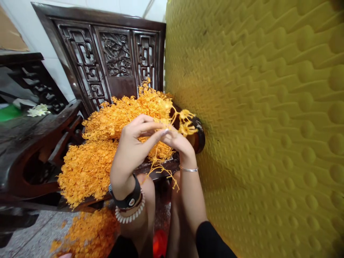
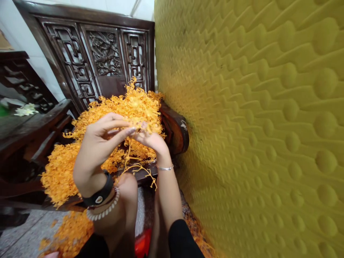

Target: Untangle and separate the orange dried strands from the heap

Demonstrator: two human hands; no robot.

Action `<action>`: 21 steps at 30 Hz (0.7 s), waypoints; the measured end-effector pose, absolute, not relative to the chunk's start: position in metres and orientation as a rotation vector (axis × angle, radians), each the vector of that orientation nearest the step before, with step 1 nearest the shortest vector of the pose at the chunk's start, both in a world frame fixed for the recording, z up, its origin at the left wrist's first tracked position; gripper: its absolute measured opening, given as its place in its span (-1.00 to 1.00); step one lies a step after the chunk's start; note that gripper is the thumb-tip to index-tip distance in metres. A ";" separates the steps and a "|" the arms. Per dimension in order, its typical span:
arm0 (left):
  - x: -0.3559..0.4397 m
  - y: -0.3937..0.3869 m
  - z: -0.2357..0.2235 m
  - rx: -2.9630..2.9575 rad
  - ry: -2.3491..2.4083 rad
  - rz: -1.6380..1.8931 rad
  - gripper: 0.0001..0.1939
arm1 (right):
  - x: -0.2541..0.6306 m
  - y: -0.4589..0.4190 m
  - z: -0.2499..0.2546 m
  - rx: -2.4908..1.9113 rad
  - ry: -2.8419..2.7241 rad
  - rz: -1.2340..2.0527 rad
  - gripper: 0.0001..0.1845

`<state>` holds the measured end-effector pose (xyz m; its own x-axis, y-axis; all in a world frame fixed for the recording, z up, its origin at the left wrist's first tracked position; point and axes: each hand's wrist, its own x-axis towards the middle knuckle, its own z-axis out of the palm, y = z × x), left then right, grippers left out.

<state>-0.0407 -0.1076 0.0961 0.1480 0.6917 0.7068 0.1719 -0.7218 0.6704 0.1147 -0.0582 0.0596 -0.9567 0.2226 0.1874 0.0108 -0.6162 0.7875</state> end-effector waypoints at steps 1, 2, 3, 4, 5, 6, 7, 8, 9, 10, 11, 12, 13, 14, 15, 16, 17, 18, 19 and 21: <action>-0.041 -0.106 0.095 1.929 0.838 1.681 -0.91 | 0.115 -0.056 0.065 0.502 1.545 2.638 -0.85; -0.042 -0.105 0.094 1.875 0.866 1.750 -0.91 | 0.116 -0.055 0.070 0.621 1.890 2.519 -0.82; -0.043 -0.104 0.094 1.838 0.900 1.805 -0.92 | 0.118 -0.056 0.076 0.761 2.367 2.276 -0.78; -0.044 -0.103 0.094 1.813 0.936 1.844 -0.92 | 0.120 -0.059 0.080 0.897 2.942 1.811 -0.74; -0.044 -0.102 0.094 1.795 0.968 1.864 -0.91 | 0.122 -0.062 0.085 0.994 3.506 1.016 -0.72; -0.045 -0.101 0.094 1.779 0.989 1.871 -0.90 | 0.124 -0.067 0.089 0.993 3.822 0.019 -0.73; -0.045 -0.100 0.094 1.764 0.998 1.874 -0.90 | 0.125 -0.072 0.092 0.922 3.831 -0.893 -0.73; -0.044 -0.099 0.094 1.758 0.995 1.874 -0.90 | 0.124 -0.077 0.095 0.861 3.682 -1.531 -0.69; -0.043 -0.099 0.094 1.758 0.983 1.876 -0.90 | 0.122 -0.081 0.098 0.862 3.518 -1.932 -0.64; -0.042 -0.098 0.094 1.761 0.963 1.879 -0.91 | 0.119 -0.085 0.100 0.955 3.406 -2.155 -0.63; -0.041 -0.098 0.094 1.764 0.936 1.882 -0.92 | 0.114 -0.087 0.101 1.128 3.352 -2.263 -0.67; -0.040 -0.097 0.095 1.761 0.910 1.884 -0.92 | 0.110 -0.089 0.102 1.333 3.332 -2.302 -0.74; -0.038 -0.097 0.095 1.755 0.893 1.880 -0.92 | 0.105 -0.089 0.103 1.521 3.335 -2.304 -0.80; -0.037 -0.097 0.094 1.746 0.883 1.874 -0.92 | 0.101 -0.089 0.104 1.662 3.352 -2.285 -0.84; -0.036 -0.097 0.094 1.739 0.877 1.865 -0.92 | 0.099 -0.088 0.104 1.744 3.377 -2.254 -0.85; -0.036 -0.097 0.094 1.739 0.871 1.855 -0.91 | 0.097 -0.087 0.105 1.770 3.400 -2.226 -0.85; -0.035 -0.097 0.094 1.744 0.861 1.846 -0.91 | 0.096 -0.086 0.104 1.762 3.414 -2.217 -0.85; -0.035 -0.097 0.093 1.754 0.847 1.837 -0.91 | 0.097 -0.085 0.104 1.741 3.422 -2.222 -0.84; -0.035 -0.097 0.093 1.769 0.829 1.822 -0.91 | 0.097 -0.084 0.104 1.714 3.426 -2.219 -0.83; -0.036 -0.097 0.093 1.831 0.806 1.778 -0.90 | 0.099 -0.083 0.102 1.640 3.416 -2.190 -0.82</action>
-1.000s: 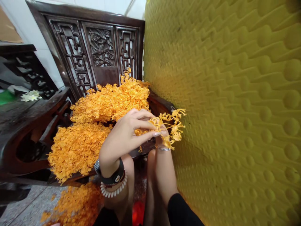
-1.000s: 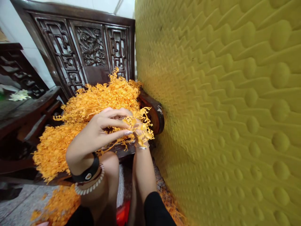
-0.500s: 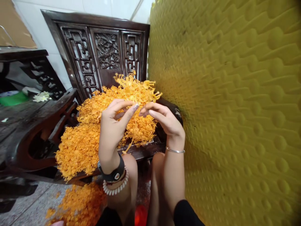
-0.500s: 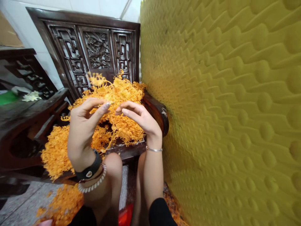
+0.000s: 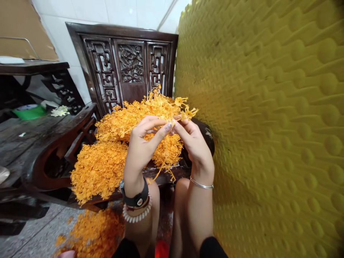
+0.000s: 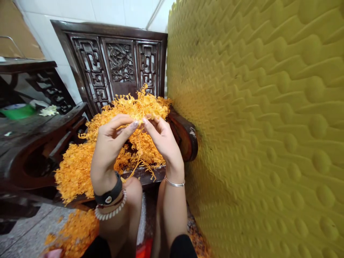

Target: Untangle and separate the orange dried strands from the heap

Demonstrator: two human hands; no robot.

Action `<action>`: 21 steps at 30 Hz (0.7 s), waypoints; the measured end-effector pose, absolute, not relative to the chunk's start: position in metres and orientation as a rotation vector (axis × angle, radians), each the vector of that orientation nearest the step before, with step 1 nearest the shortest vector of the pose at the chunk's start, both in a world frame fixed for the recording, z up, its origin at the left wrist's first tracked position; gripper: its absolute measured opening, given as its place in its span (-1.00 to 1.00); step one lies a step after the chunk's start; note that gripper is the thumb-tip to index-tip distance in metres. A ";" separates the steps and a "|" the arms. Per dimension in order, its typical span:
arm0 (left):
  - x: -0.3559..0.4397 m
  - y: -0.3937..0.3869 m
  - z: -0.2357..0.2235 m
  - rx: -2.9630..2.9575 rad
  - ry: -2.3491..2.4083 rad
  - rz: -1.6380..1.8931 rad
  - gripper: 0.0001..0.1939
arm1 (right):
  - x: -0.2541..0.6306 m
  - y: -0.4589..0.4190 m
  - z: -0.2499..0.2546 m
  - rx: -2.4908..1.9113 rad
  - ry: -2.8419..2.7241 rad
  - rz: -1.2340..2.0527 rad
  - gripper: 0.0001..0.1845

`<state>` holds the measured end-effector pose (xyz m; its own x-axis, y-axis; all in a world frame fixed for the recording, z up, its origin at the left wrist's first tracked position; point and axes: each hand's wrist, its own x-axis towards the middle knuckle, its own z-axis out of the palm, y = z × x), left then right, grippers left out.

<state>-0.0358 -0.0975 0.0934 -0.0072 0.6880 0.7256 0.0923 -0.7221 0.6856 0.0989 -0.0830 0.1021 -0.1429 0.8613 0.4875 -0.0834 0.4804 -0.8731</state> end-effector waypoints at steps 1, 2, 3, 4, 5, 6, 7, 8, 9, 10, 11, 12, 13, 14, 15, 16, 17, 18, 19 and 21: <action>-0.036 -0.098 0.094 1.875 0.805 1.755 -0.90 | 0.100 -0.083 0.101 -0.712 -1.522 0.974 -0.79; -0.037 -0.100 0.095 1.921 0.811 1.733 -0.89 | 0.101 -0.083 0.100 -0.711 -1.558 1.000 -0.77; -0.037 -0.102 0.096 1.964 0.823 1.718 -0.89 | 0.101 -0.083 0.099 -0.709 -1.592 1.029 -0.74; -0.037 -0.104 0.097 1.997 0.834 1.707 -0.88 | 0.102 -0.083 0.099 -0.705 -1.614 1.057 -0.72; -0.037 -0.106 0.098 2.014 0.843 1.707 -0.88 | 0.103 -0.083 0.098 -0.696 -1.625 1.078 -0.71; -0.037 -0.108 0.100 2.013 0.850 1.716 -0.88 | 0.103 -0.083 0.098 -0.683 -1.624 1.092 -0.70; -0.036 -0.110 0.101 1.995 0.857 1.743 -0.88 | 0.104 -0.083 0.098 -0.667 -1.610 1.099 -0.71; -0.035 -0.111 0.102 1.961 0.867 1.789 -0.88 | 0.104 -0.084 0.099 -0.647 -1.579 1.096 -0.72; -0.034 -0.112 0.103 1.920 0.881 1.848 -0.88 | 0.104 -0.084 0.100 -0.628 -1.538 1.080 -0.75; -0.032 -0.112 0.103 1.877 0.898 1.911 -0.89 | 0.104 -0.085 0.101 -0.614 -1.497 1.053 -0.77; -0.030 -0.112 0.103 1.839 0.915 1.967 -0.89 | 0.103 -0.085 0.102 -0.605 -1.464 1.020 -0.80; -0.028 -0.111 0.103 1.800 0.924 2.013 -0.88 | 0.103 -0.086 0.103 -0.601 -1.434 0.987 -0.82; -0.026 -0.110 0.102 1.751 0.921 2.055 -0.88 | 0.102 -0.086 0.104 -0.600 -1.407 0.956 -0.83; -0.024 -0.108 0.102 1.687 0.905 2.102 -0.87 | 0.102 -0.086 0.105 -0.601 -1.379 0.930 -0.84; -0.023 -0.107 0.101 1.614 0.879 2.150 -0.86 | 0.102 -0.086 0.105 -0.603 -1.346 0.911 -0.85; -0.022 -0.105 0.101 1.540 0.847 2.189 -0.86 | 0.102 -0.085 0.105 -0.605 -1.311 0.896 -0.85; -0.021 -0.104 0.100 1.480 0.813 2.215 -0.86 | 0.102 -0.085 0.105 -0.603 -1.278 0.882 -0.85; -0.020 -0.103 0.100 1.444 0.788 2.216 -0.86 | 0.102 -0.085 0.105 -0.599 -1.256 0.875 -0.85; -0.020 -0.102 0.099 1.431 0.775 2.193 -0.86 | 0.102 -0.085 0.105 -0.591 -1.249 0.877 -0.85; -0.021 -0.101 0.099 1.417 0.776 2.108 -0.88 | 0.103 -0.086 0.105 -0.563 -1.259 0.900 -0.87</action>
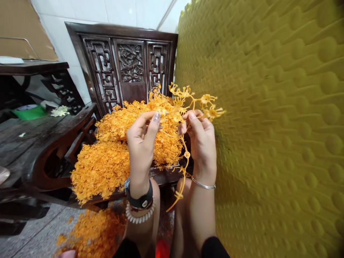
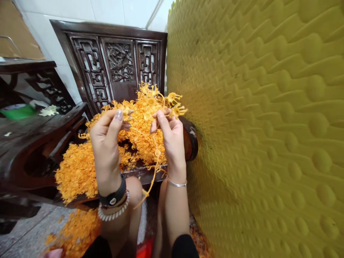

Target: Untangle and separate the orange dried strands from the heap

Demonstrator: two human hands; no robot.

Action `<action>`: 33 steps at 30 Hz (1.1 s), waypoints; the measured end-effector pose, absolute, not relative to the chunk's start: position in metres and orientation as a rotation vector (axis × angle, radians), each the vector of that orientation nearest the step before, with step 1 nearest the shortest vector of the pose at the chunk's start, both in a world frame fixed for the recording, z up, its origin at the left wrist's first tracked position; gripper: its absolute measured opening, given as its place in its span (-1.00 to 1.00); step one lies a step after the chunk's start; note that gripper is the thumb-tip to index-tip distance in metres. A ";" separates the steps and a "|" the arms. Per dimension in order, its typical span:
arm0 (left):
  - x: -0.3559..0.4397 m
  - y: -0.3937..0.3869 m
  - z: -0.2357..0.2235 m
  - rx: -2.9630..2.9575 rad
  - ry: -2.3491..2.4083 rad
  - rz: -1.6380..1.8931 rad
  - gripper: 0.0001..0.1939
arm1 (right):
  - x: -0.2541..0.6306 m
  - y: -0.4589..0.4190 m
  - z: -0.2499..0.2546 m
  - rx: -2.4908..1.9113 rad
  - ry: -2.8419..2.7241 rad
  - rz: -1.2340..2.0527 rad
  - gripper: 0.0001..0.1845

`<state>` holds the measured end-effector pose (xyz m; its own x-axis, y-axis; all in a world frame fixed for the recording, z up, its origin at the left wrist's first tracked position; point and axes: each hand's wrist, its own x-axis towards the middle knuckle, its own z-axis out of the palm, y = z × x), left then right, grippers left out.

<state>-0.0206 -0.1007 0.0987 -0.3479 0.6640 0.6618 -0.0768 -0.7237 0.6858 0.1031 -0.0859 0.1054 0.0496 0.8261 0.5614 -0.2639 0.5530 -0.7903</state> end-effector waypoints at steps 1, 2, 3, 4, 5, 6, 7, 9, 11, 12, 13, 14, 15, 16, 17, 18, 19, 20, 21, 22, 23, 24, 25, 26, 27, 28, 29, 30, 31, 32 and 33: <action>-0.021 -0.100 0.098 1.412 0.785 2.064 -0.88 | 0.103 -0.087 0.106 -0.541 -1.271 0.910 -0.89; -0.021 -0.099 0.098 1.413 0.796 2.013 -0.89 | 0.103 -0.089 0.106 -0.520 -1.281 0.921 -0.91; -0.021 -0.098 0.097 1.422 0.808 1.954 -0.88 | 0.103 -0.092 0.107 -0.504 -1.294 0.933 -0.93; -0.021 -0.097 0.097 1.435 0.821 1.901 -0.88 | 0.102 -0.094 0.107 -0.494 -1.305 0.944 -0.94; -0.021 -0.096 0.096 1.454 0.834 1.853 -0.87 | 0.102 -0.097 0.108 -0.486 -1.317 0.952 -0.93; -0.020 -0.095 0.095 1.472 0.846 1.818 -0.87 | 0.101 -0.099 0.109 -0.484 -1.331 0.961 -0.92; -0.020 -0.093 0.095 1.485 0.855 1.798 -0.87 | 0.100 -0.100 0.109 -0.480 -1.345 0.966 -0.90; -0.019 -0.092 0.093 1.505 0.846 1.793 -0.87 | 0.099 -0.102 0.110 -0.457 -1.375 0.952 -0.88; -0.019 -0.091 0.093 1.519 0.804 1.778 -0.87 | 0.100 -0.101 0.109 -0.439 -1.400 0.933 -0.87; -0.018 -0.092 0.093 1.516 0.778 1.775 -0.87 | 0.100 -0.101 0.109 -0.442 -1.412 0.924 -0.87; -0.018 -0.092 0.093 1.507 0.754 1.774 -0.87 | 0.101 -0.099 0.108 -0.452 -1.425 0.916 -0.88; -0.018 -0.093 0.093 1.493 0.738 1.780 -0.88 | 0.102 -0.098 0.108 -0.471 -1.437 0.912 -0.89; -0.018 -0.093 0.094 1.475 0.732 1.789 -0.88 | 0.103 -0.097 0.107 -0.493 -1.448 0.911 -0.89; -0.019 -0.094 0.094 1.455 0.730 1.803 -0.89 | 0.104 -0.095 0.106 -0.512 -1.455 0.910 -0.89; -0.019 -0.094 0.094 1.435 0.732 1.815 -0.90 | 0.105 -0.094 0.105 -0.528 -1.459 0.910 -0.88; -0.019 -0.094 0.094 1.415 0.735 1.828 -0.90 | 0.106 -0.093 0.105 -0.537 -1.460 0.910 -0.87; -0.019 -0.094 0.094 1.400 0.737 1.835 -0.90 | 0.107 -0.092 0.104 -0.541 -1.460 0.912 -0.86; -0.020 -0.093 0.094 1.391 0.733 1.833 -0.90 | 0.107 -0.091 0.104 -0.541 -1.464 0.912 -0.86; -0.020 -0.093 0.093 1.384 0.725 1.826 -0.89 | 0.107 -0.091 0.104 -0.540 -1.473 0.906 -0.88; -0.020 -0.093 0.093 1.373 0.719 1.819 -0.86 | 0.106 -0.091 0.104 -0.541 -1.486 0.897 -0.90; -0.020 -0.093 0.093 1.357 0.716 1.811 -0.81 | 0.106 -0.091 0.104 -0.544 -1.499 0.885 -0.92; -0.020 -0.093 0.092 1.334 0.716 1.807 -0.75 | 0.105 -0.091 0.104 -0.548 -1.506 0.869 -0.93; -0.020 -0.093 0.092 1.313 0.717 1.805 -0.69 | 0.105 -0.091 0.104 -0.556 -1.510 0.854 -0.93; -0.020 -0.094 0.092 1.300 0.718 1.804 -0.65 | 0.105 -0.091 0.104 -0.571 -1.512 0.845 -0.93; -0.020 -0.095 0.092 1.302 0.723 1.793 -0.64 | 0.105 -0.091 0.104 -0.587 -1.514 0.838 -0.91; -0.021 -0.095 0.093 1.314 0.727 1.776 -0.66 | 0.105 -0.090 0.103 -0.602 -1.517 0.832 -0.90; -0.021 -0.096 0.093 1.328 0.734 1.759 -0.70 | 0.106 -0.090 0.102 -0.612 -1.523 0.827 -0.88; -0.021 -0.096 0.093 1.338 0.748 1.746 -0.73 | 0.107 -0.089 0.102 -0.619 -1.530 0.822 -0.86; -0.021 -0.095 0.093 1.342 0.768 1.737 -0.73 | 0.108 -0.088 0.101 -0.624 -1.538 0.812 -0.84; -0.021 -0.095 0.093 1.340 0.790 1.735 -0.71 | 0.110 -0.088 0.100 -0.630 -1.544 0.797 -0.82; -0.021 -0.094 0.093 1.336 0.805 1.736 -0.70 | 0.110 -0.088 0.100 -0.640 -1.549 0.788 -0.82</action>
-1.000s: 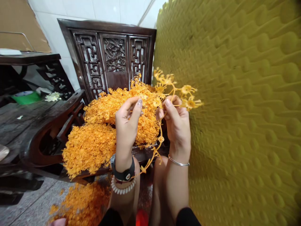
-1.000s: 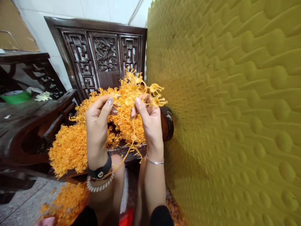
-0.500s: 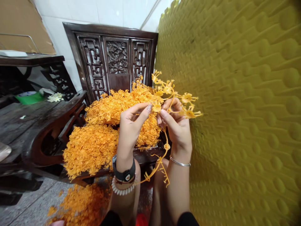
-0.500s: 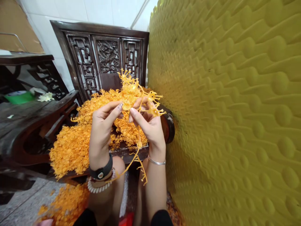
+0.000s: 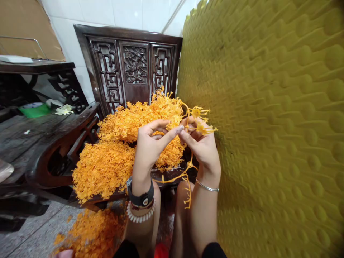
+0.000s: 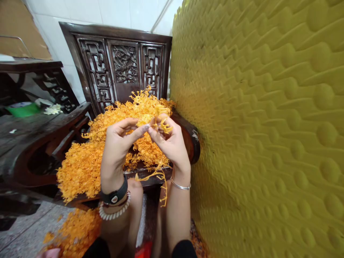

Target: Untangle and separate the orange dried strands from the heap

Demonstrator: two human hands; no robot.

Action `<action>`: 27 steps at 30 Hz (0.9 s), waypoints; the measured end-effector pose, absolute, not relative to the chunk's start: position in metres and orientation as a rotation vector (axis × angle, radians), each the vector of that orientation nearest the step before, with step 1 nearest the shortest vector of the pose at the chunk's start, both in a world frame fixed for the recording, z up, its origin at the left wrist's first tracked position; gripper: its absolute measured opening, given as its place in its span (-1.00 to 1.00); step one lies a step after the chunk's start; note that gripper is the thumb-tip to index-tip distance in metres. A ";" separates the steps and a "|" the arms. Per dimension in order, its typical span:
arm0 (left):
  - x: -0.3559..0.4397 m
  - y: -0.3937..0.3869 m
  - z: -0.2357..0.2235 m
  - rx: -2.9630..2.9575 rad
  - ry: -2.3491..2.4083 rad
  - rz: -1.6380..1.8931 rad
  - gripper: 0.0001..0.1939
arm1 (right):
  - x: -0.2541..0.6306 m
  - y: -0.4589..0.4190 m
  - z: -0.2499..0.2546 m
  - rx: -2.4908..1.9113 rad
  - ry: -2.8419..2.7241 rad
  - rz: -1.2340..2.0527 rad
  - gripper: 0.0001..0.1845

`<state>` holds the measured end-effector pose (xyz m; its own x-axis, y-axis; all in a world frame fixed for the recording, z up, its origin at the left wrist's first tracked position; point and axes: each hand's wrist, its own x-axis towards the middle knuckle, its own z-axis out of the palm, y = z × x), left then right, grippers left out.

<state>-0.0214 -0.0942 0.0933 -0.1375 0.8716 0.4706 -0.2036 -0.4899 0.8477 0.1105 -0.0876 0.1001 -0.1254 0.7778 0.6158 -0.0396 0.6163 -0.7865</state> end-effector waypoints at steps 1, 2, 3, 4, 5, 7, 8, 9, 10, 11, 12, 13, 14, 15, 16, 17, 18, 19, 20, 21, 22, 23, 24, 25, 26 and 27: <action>-0.021 -0.094 0.093 1.333 0.814 1.738 -0.70 | 0.111 -0.088 0.100 -0.655 -1.553 0.784 -0.81; -0.021 -0.093 0.093 1.335 0.815 1.736 -0.71 | 0.112 -0.088 0.101 -0.670 -1.553 0.780 -0.80; -0.020 -0.093 0.092 1.337 0.809 1.734 -0.73 | 0.112 -0.088 0.101 -0.686 -1.551 0.775 -0.80; -0.020 -0.093 0.092 1.335 0.797 1.737 -0.74 | 0.111 -0.089 0.102 -0.697 -1.547 0.778 -0.81; -0.019 -0.093 0.092 1.333 0.782 1.741 -0.75 | 0.111 -0.090 0.103 -0.703 -1.542 0.788 -0.80; -0.018 -0.094 0.092 1.329 0.741 1.743 -0.76 | 0.108 -0.091 0.104 -0.703 -1.534 0.812 -0.76; -0.017 -0.094 0.092 1.325 0.717 1.743 -0.76 | 0.107 -0.091 0.105 -0.694 -1.530 0.829 -0.74; -0.016 -0.094 0.092 1.323 0.697 1.742 -0.76 | 0.105 -0.092 0.105 -0.681 -1.522 0.845 -0.74; -0.016 -0.094 0.091 1.325 0.682 1.738 -0.76 | 0.103 -0.092 0.106 -0.665 -1.508 0.852 -0.74; -0.016 -0.093 0.091 1.327 0.674 1.731 -0.75 | 0.101 -0.092 0.106 -0.653 -1.493 0.846 -0.75; -0.016 -0.093 0.091 1.329 0.670 1.721 -0.74 | 0.100 -0.091 0.106 -0.645 -1.478 0.832 -0.77; -0.016 -0.093 0.091 1.327 0.663 1.709 -0.72 | 0.099 -0.091 0.106 -0.643 -1.462 0.811 -0.77; -0.017 -0.093 0.092 1.319 0.649 1.693 -0.71 | 0.098 -0.090 0.106 -0.638 -1.446 0.787 -0.76; -0.017 -0.093 0.092 1.308 0.629 1.675 -0.71 | 0.097 -0.090 0.105 -0.628 -1.430 0.774 -0.75; -0.017 -0.093 0.093 1.294 0.608 1.664 -0.71 | 0.097 -0.090 0.105 -0.611 -1.414 0.775 -0.74; -0.018 -0.094 0.094 1.277 0.591 1.661 -0.72 | 0.097 -0.089 0.105 -0.587 -1.394 0.791 -0.75; -0.018 -0.095 0.094 1.257 0.585 1.664 -0.73 | 0.097 -0.089 0.105 -0.554 -1.373 0.813 -0.75; -0.019 -0.096 0.095 1.236 0.593 1.672 -0.74 | 0.098 -0.089 0.104 -0.520 -1.352 0.835 -0.75; -0.019 -0.097 0.096 1.213 0.612 1.682 -0.74 | 0.099 -0.089 0.104 -0.493 -1.333 0.846 -0.75; -0.019 -0.097 0.096 1.191 0.633 1.692 -0.75 | 0.100 -0.089 0.104 -0.476 -1.322 0.842 -0.74; -0.020 -0.097 0.096 1.177 0.651 1.698 -0.76 | 0.102 -0.089 0.104 -0.467 -1.319 0.829 -0.74; -0.020 -0.097 0.095 1.177 0.664 1.697 -0.77 | 0.103 -0.090 0.105 -0.471 -1.332 0.814 -0.73; -0.021 -0.096 0.094 1.194 0.672 1.693 -0.78 | 0.104 -0.090 0.105 -0.488 -1.357 0.800 -0.72; -0.021 -0.094 0.093 1.218 0.678 1.692 -0.80 | 0.104 -0.090 0.105 -0.514 -1.391 0.790 -0.72; -0.022 -0.093 0.092 1.246 0.684 1.691 -0.81 | 0.105 -0.090 0.105 -0.544 -1.426 0.785 -0.72; -0.023 -0.092 0.091 1.271 0.693 1.689 -0.81 | 0.105 -0.090 0.105 -0.577 -1.453 0.781 -0.73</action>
